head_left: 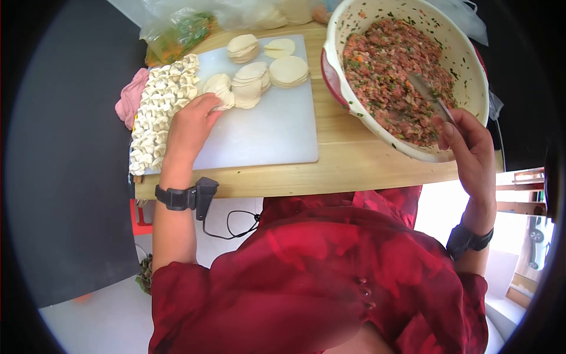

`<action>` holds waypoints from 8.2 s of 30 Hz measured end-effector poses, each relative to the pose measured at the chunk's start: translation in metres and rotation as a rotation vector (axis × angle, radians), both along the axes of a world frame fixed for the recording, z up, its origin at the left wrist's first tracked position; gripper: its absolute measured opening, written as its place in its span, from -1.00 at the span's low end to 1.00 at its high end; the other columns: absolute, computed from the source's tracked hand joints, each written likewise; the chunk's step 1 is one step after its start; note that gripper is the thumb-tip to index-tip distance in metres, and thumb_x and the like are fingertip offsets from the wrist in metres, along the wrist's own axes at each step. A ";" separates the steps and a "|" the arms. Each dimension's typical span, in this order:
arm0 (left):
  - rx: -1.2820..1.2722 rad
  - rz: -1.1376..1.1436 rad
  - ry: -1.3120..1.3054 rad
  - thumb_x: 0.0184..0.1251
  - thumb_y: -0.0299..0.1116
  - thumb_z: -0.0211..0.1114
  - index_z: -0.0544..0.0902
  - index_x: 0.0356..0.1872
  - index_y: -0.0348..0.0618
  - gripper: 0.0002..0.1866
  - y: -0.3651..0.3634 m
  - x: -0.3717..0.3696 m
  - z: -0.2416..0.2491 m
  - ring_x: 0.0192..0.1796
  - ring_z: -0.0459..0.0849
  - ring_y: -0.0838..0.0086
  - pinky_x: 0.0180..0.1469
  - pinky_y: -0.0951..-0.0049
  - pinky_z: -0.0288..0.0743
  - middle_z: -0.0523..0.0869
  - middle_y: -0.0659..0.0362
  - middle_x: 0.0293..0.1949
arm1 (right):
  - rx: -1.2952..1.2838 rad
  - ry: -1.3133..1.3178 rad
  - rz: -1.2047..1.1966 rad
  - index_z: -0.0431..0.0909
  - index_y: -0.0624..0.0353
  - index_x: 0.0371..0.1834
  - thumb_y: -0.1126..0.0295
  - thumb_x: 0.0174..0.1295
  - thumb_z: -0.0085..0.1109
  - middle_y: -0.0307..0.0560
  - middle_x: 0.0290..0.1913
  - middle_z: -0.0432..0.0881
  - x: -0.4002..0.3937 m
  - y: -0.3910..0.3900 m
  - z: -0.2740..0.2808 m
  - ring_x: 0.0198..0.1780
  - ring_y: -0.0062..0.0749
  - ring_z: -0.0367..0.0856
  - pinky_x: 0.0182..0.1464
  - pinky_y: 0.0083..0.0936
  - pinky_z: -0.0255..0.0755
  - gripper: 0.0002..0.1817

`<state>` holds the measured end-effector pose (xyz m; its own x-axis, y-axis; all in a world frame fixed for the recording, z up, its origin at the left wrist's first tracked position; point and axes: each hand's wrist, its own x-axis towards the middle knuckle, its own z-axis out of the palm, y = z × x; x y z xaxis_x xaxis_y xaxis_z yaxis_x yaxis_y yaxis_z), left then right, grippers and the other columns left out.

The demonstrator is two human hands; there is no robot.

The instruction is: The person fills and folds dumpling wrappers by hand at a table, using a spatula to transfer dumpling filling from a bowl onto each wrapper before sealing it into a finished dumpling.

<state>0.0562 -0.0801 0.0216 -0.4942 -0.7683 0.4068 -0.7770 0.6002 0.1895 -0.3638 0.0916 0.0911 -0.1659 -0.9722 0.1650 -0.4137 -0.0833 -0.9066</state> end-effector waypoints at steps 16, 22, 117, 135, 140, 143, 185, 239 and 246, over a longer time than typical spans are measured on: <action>0.295 0.356 0.623 0.53 -0.29 0.10 0.49 -0.06 -0.20 -0.80 -0.047 0.000 -0.006 -0.25 0.71 0.42 -0.19 0.40 0.57 0.72 0.09 -0.24 | 0.120 1.182 -0.243 0.71 0.22 -0.36 0.37 0.18 0.23 0.00 -0.36 0.60 -0.037 -0.006 0.014 -0.16 -0.04 0.58 -0.10 -0.17 0.43 -0.85; 0.625 0.256 1.180 0.57 -0.25 0.07 0.46 0.07 -0.15 -0.76 -0.024 0.001 0.011 -0.11 0.72 0.46 -0.15 0.42 0.65 0.70 0.14 -0.09 | -0.294 1.225 -0.300 0.72 0.22 -0.29 0.33 0.25 0.25 -0.07 -0.33 0.67 -0.026 -0.010 0.020 -0.19 -0.16 0.59 -0.13 -0.23 0.44 -0.82; -0.077 -0.383 0.401 0.16 -0.53 0.41 0.59 -0.28 -0.17 -0.83 0.074 -0.067 -0.004 -0.13 0.66 0.40 -0.09 0.43 0.56 0.71 0.19 -0.28 | 0.424 -1.128 0.304 0.39 0.19 0.26 0.48 0.33 0.12 -0.09 0.16 0.53 0.166 -0.090 -0.096 0.18 -0.30 0.52 0.17 -0.19 0.43 -0.58; -0.056 0.158 0.153 0.35 -0.46 0.30 0.65 -0.09 -0.18 -0.85 0.046 -0.032 -0.010 -0.19 0.61 0.62 -0.17 0.57 0.47 0.71 0.23 -0.21 | 0.362 -1.181 0.230 0.32 0.44 0.25 0.50 0.43 -0.02 0.10 0.14 0.55 0.149 -0.080 -0.088 0.16 -0.21 0.60 0.28 -0.28 0.51 -0.62; 0.482 -0.039 0.763 0.15 -0.45 0.47 0.64 -0.12 -0.18 -0.73 0.066 -0.077 -0.016 -0.13 0.65 0.56 -0.13 0.49 0.55 0.71 0.21 -0.23 | 0.353 -1.207 0.297 0.33 0.44 0.25 0.46 0.45 -0.03 0.10 0.14 0.55 0.154 -0.081 -0.095 0.16 -0.23 0.60 0.26 -0.29 0.51 -0.62; 0.608 -0.049 0.772 0.07 -0.44 0.53 0.62 -0.12 -0.14 -0.66 0.076 -0.091 -0.012 -0.24 0.68 0.52 -0.22 0.50 0.57 0.70 0.21 -0.33 | 0.316 -1.181 0.321 0.40 0.36 0.20 0.41 0.39 0.07 0.02 0.10 0.57 0.155 -0.080 -0.096 0.12 -0.27 0.59 0.11 -0.29 0.54 -0.63; 0.814 -0.415 0.940 0.46 -0.49 0.20 0.53 -0.08 -0.26 -0.88 0.079 -0.084 -0.002 -0.21 0.68 0.59 -0.15 0.58 0.54 0.71 0.17 -0.29 | 0.324 -1.248 -0.032 0.29 0.43 0.22 0.52 0.41 0.05 0.21 0.11 0.54 0.117 -0.068 -0.110 0.14 -0.04 0.61 0.25 -0.18 0.56 -0.63; 0.914 -0.286 0.700 0.29 -0.55 0.31 0.65 -0.08 -0.26 -0.81 0.038 -0.107 -0.008 -0.22 0.66 0.64 -0.13 0.58 0.54 0.74 0.21 -0.27 | 0.534 -1.252 0.329 0.14 0.46 0.28 0.54 0.40 0.02 0.30 0.13 0.50 0.094 -0.034 -0.102 0.06 0.07 0.66 0.09 -0.17 0.64 -0.55; 0.180 -0.219 0.565 0.30 -0.54 0.30 0.69 -0.06 -0.19 -0.79 0.012 -0.120 -0.017 -0.11 0.66 0.60 -0.04 0.53 0.55 0.74 0.21 -0.08 | 0.564 -1.313 0.387 0.25 0.44 0.27 0.35 0.52 -0.14 0.22 0.12 0.54 0.095 -0.030 -0.098 0.14 -0.07 0.62 0.16 -0.19 0.56 -0.60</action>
